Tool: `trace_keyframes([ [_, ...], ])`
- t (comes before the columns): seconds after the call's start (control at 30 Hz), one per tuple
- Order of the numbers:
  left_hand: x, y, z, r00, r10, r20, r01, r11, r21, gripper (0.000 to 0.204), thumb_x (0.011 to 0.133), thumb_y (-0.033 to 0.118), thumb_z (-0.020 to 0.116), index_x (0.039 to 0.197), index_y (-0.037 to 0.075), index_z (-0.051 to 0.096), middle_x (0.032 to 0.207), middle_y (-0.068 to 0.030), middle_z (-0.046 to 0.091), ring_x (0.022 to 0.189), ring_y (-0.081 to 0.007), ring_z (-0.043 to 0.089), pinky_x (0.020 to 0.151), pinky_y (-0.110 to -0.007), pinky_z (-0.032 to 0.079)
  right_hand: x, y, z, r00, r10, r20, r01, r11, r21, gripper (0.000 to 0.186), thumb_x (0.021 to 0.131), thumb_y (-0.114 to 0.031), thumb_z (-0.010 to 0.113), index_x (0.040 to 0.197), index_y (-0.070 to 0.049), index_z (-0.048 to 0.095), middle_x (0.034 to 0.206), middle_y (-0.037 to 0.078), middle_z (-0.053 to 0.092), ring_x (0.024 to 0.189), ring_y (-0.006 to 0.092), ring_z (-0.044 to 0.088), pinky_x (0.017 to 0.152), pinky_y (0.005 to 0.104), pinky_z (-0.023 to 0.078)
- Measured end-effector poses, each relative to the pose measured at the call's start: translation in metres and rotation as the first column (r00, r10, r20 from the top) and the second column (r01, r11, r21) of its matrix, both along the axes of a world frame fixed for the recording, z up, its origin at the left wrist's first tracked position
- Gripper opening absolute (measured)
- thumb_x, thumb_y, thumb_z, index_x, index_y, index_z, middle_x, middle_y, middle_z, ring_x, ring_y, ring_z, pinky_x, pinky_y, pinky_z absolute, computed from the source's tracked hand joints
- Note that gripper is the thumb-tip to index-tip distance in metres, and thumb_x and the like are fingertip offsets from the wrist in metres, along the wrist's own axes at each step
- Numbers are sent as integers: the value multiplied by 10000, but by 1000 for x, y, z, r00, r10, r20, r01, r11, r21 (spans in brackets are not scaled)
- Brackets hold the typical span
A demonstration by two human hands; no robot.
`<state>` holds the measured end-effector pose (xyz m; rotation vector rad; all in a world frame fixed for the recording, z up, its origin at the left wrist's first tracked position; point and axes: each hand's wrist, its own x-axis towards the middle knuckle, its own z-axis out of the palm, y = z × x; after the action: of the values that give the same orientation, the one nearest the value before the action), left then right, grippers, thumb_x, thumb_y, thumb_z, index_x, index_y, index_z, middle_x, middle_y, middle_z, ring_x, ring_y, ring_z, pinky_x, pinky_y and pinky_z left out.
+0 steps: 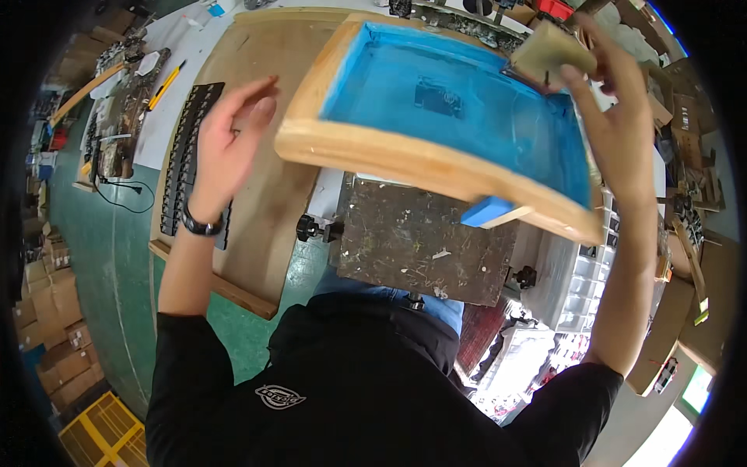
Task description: Apply ink to small parts using a manual screen printing frame and then package the finished parts.
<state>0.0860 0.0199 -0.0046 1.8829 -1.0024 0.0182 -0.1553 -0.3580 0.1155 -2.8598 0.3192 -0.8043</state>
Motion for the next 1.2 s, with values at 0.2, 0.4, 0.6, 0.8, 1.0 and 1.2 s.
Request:
trace_keyframes([
  [0.2, 104, 25, -30, 876, 133, 463, -403, 730, 552, 493, 989, 485, 676, 1338, 147, 754, 1374, -151, 678, 1132, -381, 676, 994, -458, 555, -42, -52, 4, 984, -89, 156, 27, 932, 362, 478, 1062, -229, 722, 1509, -89, 629, 1282, 89, 695, 1137, 191, 662, 998, 315, 511],
  [0.4, 135, 29, -56, 847, 112, 520, -482, 576, 660, 358, 956, 376, 698, 1228, 167, 802, 1145, -134, 789, 1043, -400, 715, 883, -484, 577, -99, -60, -49, 991, -134, 17, 113, 890, 442, 330, 1049, -108, 696, 1365, -13, 695, 1188, 75, 769, 980, 162, 714, 883, 283, 569],
  [0.6, 86, 1, -24, 934, 126, 334, -236, 921, 311, 284, 914, 162, 776, 1175, 54, 793, 1179, -98, 769, 1006, -276, 715, 903, -359, 564, -52, 11, -76, 995, -23, -101, 64, 902, 427, 225, 1022, -121, 698, 1172, 14, 798, 891, 91, 773, 682, 141, 610, 663, 322, 515],
  [0.8, -11, -66, 10, 955, -186, 232, 191, 982, 0, 302, 863, 50, 805, 1164, 40, 793, 1227, -74, 757, 1064, -224, 709, 984, -341, 555, 18, 18, -97, 990, 25, -142, 34, 916, 400, 239, 982, -134, 728, 1155, 13, 803, 887, 102, 786, 620, 142, 617, 619, 305, 506],
  [1.0, -60, -136, 16, 904, -369, 214, 384, 923, -31, 294, 874, 76, 812, 1162, 24, 787, 1255, -86, 762, 1074, -241, 724, 981, -347, 568, -13, 19, -71, 984, 177, 23, -154, 774, 614, 256, 961, -116, 742, 1168, 26, 794, 887, 111, 783, 627, 139, 656, 605, 281, 520],
  [1.2, -85, -188, 1, 876, -482, 22, 480, 875, 64, 357, 940, 78, 801, 1285, 5, 752, 1387, -109, 722, 1245, -261, 681, 1092, -364, 525, -166, -9, -37, 974, -225, -26, 157, 588, 793, 213, 1006, -79, 743, 1179, 45, 766, 867, 76, 740, 671, 110, 662, 606, 211, 507],
])
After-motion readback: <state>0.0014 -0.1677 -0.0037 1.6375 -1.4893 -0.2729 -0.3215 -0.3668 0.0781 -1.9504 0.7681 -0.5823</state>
